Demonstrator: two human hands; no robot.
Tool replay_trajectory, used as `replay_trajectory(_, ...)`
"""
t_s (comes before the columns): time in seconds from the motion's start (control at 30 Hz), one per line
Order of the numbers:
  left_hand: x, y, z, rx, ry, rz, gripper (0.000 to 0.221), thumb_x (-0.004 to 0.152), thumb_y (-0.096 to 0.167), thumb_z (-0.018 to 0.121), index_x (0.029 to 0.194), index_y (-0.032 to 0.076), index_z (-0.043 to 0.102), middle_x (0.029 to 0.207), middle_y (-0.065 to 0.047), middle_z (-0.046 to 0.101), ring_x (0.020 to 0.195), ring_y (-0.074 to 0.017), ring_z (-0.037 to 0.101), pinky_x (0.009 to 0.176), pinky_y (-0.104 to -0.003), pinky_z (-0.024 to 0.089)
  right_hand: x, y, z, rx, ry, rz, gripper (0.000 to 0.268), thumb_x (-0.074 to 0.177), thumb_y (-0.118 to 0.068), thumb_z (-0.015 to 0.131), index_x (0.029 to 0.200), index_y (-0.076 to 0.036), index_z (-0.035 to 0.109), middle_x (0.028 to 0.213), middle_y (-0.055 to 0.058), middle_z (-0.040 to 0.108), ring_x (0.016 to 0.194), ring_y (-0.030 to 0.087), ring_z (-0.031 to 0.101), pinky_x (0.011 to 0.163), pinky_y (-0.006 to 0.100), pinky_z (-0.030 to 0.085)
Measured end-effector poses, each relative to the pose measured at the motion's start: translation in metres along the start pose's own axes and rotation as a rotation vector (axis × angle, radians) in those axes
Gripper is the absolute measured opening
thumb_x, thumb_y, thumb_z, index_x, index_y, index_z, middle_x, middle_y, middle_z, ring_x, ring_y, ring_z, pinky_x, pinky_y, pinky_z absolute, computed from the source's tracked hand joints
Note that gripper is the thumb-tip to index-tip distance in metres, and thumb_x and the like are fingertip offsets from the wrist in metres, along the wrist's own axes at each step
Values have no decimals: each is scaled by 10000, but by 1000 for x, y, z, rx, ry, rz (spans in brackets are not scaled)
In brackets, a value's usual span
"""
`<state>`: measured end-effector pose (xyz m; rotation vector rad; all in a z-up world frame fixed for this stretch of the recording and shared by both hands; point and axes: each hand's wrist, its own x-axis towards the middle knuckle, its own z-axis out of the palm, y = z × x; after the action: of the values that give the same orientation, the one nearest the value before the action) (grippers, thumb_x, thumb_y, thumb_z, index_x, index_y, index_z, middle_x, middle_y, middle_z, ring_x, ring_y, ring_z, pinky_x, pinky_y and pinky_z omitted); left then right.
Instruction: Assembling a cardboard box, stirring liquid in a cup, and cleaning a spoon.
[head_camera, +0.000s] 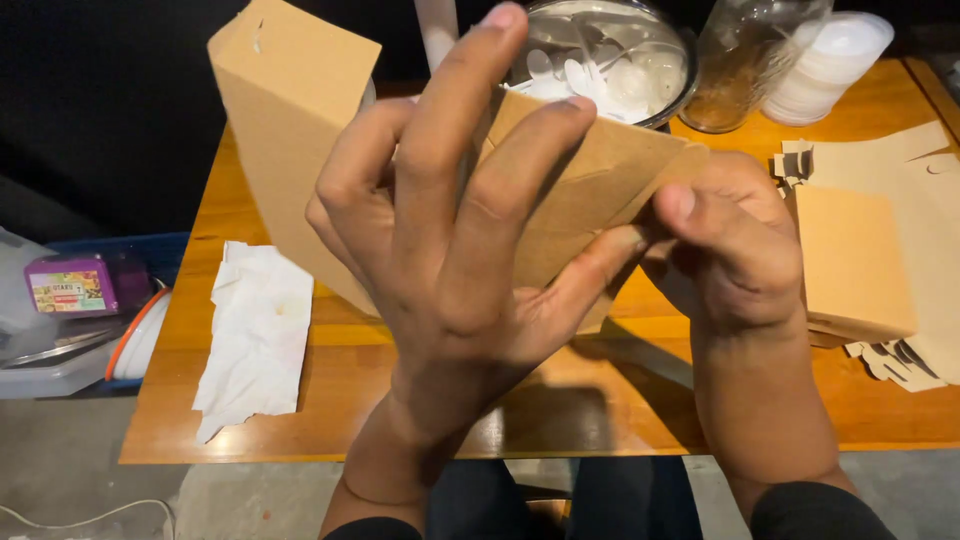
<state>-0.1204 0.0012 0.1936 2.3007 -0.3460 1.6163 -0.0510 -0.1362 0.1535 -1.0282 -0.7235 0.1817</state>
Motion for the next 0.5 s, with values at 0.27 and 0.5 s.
replay_trajectory(0.27,-5,-10,20,-420,-198,-172,524,759,344,692,1138,65,463,1191,-132,431,1137,-266,498,1028,-381,409,8,7,-14,126,143,159,337,760,-215,599,965,49,554,862,105,610,736,151,583,629,213,458)
replay_trajectory(0.5,-3,-12,24,-514,-196,-173,445,816,348,512,1108,13,486,1130,-182,396,1106,-300,488,997,-386,455,18,14,-9,245,219,228,334,738,-190,614,1015,-25,525,886,90,595,802,169,581,720,258,460)
